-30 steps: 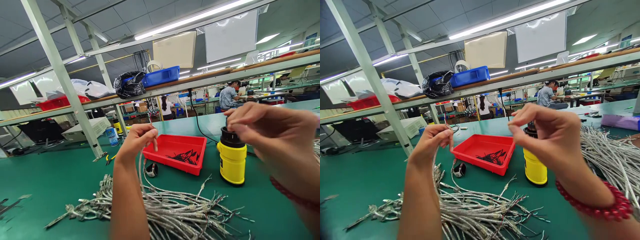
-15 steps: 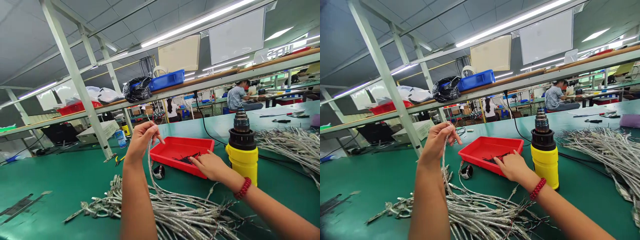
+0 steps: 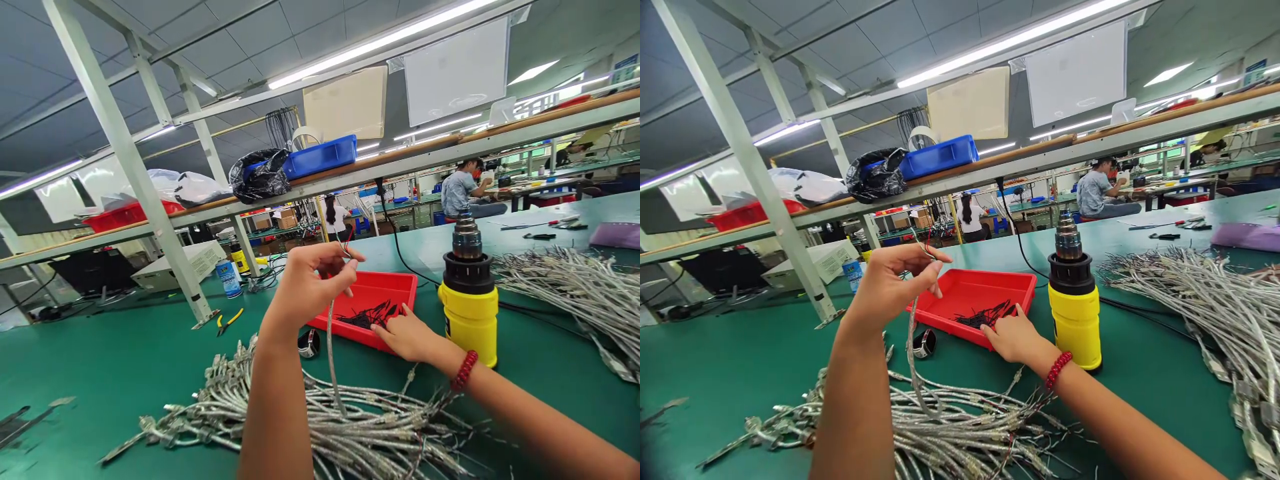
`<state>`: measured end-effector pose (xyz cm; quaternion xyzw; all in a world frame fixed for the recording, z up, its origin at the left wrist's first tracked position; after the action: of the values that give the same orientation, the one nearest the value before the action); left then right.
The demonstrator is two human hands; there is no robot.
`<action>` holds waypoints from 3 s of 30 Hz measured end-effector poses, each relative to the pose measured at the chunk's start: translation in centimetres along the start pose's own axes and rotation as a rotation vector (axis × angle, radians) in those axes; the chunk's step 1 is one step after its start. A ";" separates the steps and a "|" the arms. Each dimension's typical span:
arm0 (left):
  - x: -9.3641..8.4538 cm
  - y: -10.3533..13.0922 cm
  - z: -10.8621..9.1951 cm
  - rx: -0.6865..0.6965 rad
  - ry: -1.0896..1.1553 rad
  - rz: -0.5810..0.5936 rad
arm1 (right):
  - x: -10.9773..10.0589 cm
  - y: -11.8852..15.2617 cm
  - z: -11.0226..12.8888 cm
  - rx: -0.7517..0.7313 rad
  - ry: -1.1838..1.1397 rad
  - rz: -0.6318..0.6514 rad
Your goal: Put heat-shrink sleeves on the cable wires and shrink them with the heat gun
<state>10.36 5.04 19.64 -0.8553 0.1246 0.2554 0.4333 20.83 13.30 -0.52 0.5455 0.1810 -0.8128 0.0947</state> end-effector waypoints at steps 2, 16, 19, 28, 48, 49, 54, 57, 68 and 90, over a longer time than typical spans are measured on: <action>0.3 0.0 -0.1 -0.009 -0.004 0.010 | -1.1 -0.3 -0.3 0.008 -0.127 -0.091; 1.3 0.2 0.0 -0.066 0.115 0.127 | -13.5 4.3 1.8 -0.199 -1.251 -0.626; 1.6 0.2 -0.1 -0.060 0.134 0.146 | -16.0 6.6 3.4 -0.315 -1.204 -0.729; 1.8 0.6 -0.7 -0.075 0.094 0.152 | -15.6 7.2 4.2 -0.245 -1.160 -0.607; 4.4 2.3 -2.6 -0.057 -0.015 0.472 | -11.8 6.7 7.3 -0.305 -1.175 0.232; 4.5 2.3 -2.5 -0.069 -0.005 0.478 | -11.7 6.7 7.3 -0.302 -1.175 0.226; 6.3 2.2 -2.0 -0.072 -0.130 0.532 | -11.0 6.4 7.2 -0.300 -0.999 0.258; 7.2 2.0 -1.4 -0.088 -0.189 0.561 | -11.3 6.3 6.8 -0.306 -0.870 0.214; 5.9 2.1 -0.8 -0.190 0.278 0.582 | -12.3 6.3 6.7 -0.298 -0.976 0.130; 3.2 2.2 -4.3 0.069 0.053 0.356 | -15.0 8.7 6.9 -0.211 -0.901 -0.065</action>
<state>13.50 0.31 18.45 -0.8107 0.2942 0.3011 0.4068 23.80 1.89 13.95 0.1194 0.2206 -0.9485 0.1934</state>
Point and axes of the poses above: each hand's wrist, its own y-axis away from the middle knuckle, its own x-axis out of the palm, z = x × y, the point moved 9 cm from there along -y, towards the middle knuckle, and after that the axes turned 1 degree about z, right-handed, at the moved point
